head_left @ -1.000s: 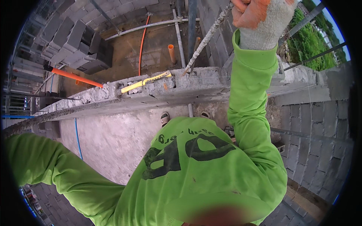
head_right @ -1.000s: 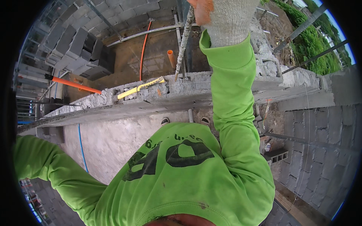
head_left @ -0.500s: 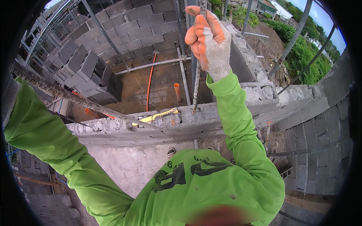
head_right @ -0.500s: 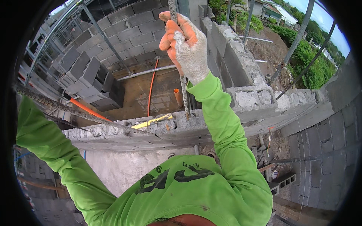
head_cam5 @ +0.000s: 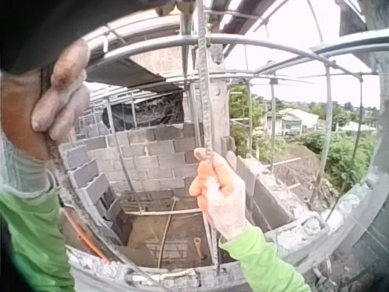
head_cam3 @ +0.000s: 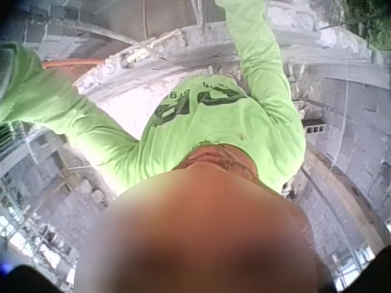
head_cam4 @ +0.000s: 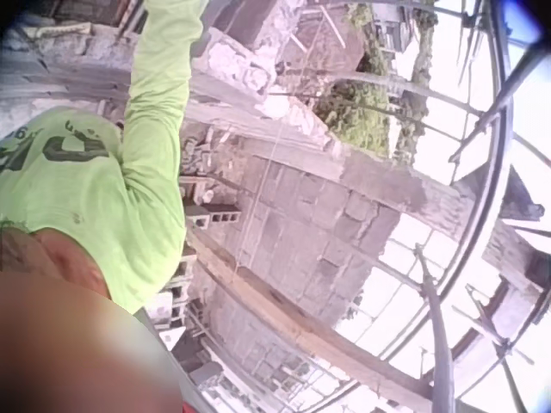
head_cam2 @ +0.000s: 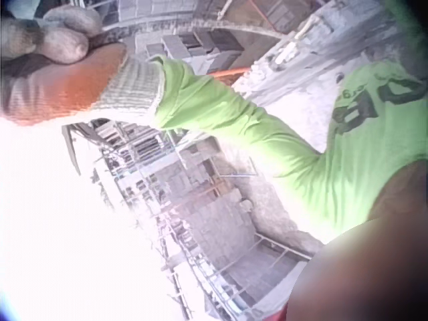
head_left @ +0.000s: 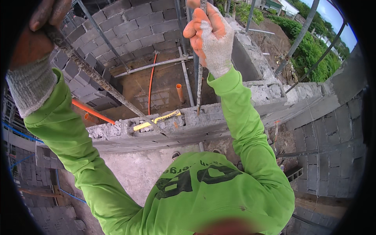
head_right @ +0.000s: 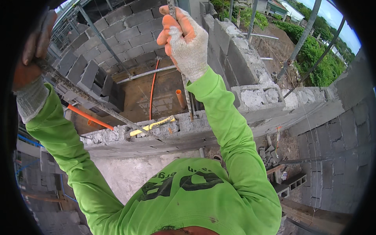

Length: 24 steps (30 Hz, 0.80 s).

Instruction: The person walks through a partially built structure and adjusts metal scaffolding poles. They lift and reposition vertical poles, then use a hammer to tap a pole into place against a cinder block wall.

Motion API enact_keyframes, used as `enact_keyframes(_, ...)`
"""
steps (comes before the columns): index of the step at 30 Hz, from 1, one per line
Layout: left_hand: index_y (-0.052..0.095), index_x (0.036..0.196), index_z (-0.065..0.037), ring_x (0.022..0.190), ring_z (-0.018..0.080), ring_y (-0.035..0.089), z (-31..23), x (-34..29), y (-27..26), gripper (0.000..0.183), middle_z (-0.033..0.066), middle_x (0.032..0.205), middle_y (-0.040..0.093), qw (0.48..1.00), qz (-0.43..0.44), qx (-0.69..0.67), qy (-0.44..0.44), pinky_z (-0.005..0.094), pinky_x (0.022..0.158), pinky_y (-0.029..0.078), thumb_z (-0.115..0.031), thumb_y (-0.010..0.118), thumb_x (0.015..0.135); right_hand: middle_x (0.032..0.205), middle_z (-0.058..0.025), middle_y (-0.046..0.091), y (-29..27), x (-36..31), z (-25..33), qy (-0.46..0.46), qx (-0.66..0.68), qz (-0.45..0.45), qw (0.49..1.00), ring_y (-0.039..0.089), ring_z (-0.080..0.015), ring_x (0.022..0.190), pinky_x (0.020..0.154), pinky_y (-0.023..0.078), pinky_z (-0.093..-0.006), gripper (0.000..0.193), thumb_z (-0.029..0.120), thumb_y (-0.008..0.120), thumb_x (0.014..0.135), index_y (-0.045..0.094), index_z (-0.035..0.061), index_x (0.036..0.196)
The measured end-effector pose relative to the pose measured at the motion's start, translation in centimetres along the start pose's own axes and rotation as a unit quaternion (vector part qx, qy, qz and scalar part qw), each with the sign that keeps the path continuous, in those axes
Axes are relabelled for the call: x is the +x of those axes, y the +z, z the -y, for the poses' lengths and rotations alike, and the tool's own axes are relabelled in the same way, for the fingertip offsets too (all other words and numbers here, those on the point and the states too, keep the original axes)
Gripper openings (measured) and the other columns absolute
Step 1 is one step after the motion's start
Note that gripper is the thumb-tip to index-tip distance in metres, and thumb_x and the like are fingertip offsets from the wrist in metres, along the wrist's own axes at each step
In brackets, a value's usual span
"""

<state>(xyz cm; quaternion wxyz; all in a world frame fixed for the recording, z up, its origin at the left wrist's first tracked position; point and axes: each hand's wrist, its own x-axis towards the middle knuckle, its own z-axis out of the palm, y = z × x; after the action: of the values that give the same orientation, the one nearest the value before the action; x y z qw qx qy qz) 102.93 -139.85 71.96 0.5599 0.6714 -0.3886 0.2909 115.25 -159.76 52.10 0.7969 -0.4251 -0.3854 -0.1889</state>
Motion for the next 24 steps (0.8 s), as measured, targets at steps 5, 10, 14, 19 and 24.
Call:
enact_keyframes(5, 0.061, 0.1, -0.001, 0.031, 0.0024, 0.034, 0.9, 0.4, 2.0, 0.043, -0.0005, 0.059, 0.053, 0.994, -0.082, -0.042, -0.049, 0.0219, 0.028, 0.029, -0.041, 0.05, 0.108, 0.13, -0.0095, 0.066, 1.1, 0.1, 0.0, 0.012, 0.009, -0.008, 1.0, 0.06, -0.006, 0.071, 0.055, 0.044, -0.02, 0.042, 0.007, 0.054, 0.105, 0.052, 0.0003, 0.147)
enact_keyframes(10, 0.057, 0.134, 0.002, 0.033, 0.0065, 0.044, 2.8, 0.2, 2.4, 0.05, 0.0051, 0.065, 0.063, 0.986, -0.057, -0.127, -0.092, 0.024, 0.029, 0.033, -0.04, 0.054, 0.107, 0.121, -0.0073, 0.067, 1.6, 0.4, 0.4, 0.001, 0.057, -0.009, 0.998, 0.057, -0.0056, 0.072, 0.052, 0.041, -0.0189, 0.048, 0.007, 0.057, 0.105, 0.047, 0.0005, 0.151)
enact_keyframes(14, 0.055, 0.135, 0.002, 0.032, 0.0072, 0.045, 4.5, -0.5, 2.7, 0.053, 0.0074, 0.066, 0.064, 0.978, -0.03, -0.181, -0.096, 0.024, 0.029, 0.033, -0.041, 0.056, 0.106, 0.085, -0.0019, 0.062, 1.8, 0.5, 0.9, 0.044, 0.026, -0.013, 0.999, 0.054, -0.0034, 0.066, 0.051, 0.04, -0.0197, 0.046, 0.008, 0.057, 0.105, 0.05, 0.0021, 0.15)
enact_keyframes(19, 0.055, 0.136, 0.001, 0.032, 0.0071, 0.042, 4.9, -1.8, 3.1, 0.053, 0.008, 0.067, 0.064, 0.97, -0.033, -0.204, -0.125, 0.0243, 0.029, 0.032, -0.042, 0.057, 0.105, 0.074, -0.0008, 0.062, 1.7, 0.7, 1.2, 0.114, -0.006, -0.039, 0.993, 0.047, -0.0022, 0.057, 0.049, 0.037, -0.0197, 0.041, 0.008, 0.054, 0.105, 0.055, 0.0041, 0.146)
enact_keyframes(24, 0.056, 0.134, 0.003, 0.033, 0.0042, 0.035, 4.4, -1.9, 2.7, 0.047, 0.0043, 0.065, 0.059, 0.971, -0.054, -0.22, -0.076, 0.0219, 0.029, 0.034, -0.037, 0.049, 0.109, 0.077, -0.0003, 0.061, 1.7, 0.7, 1.5, 0.121, 0.005, 0.007, 0.993, 0.048, -0.002, 0.057, 0.049, 0.036, -0.0184, 0.043, 0.018, 0.058, 0.105, 0.054, 0.0046, 0.146)
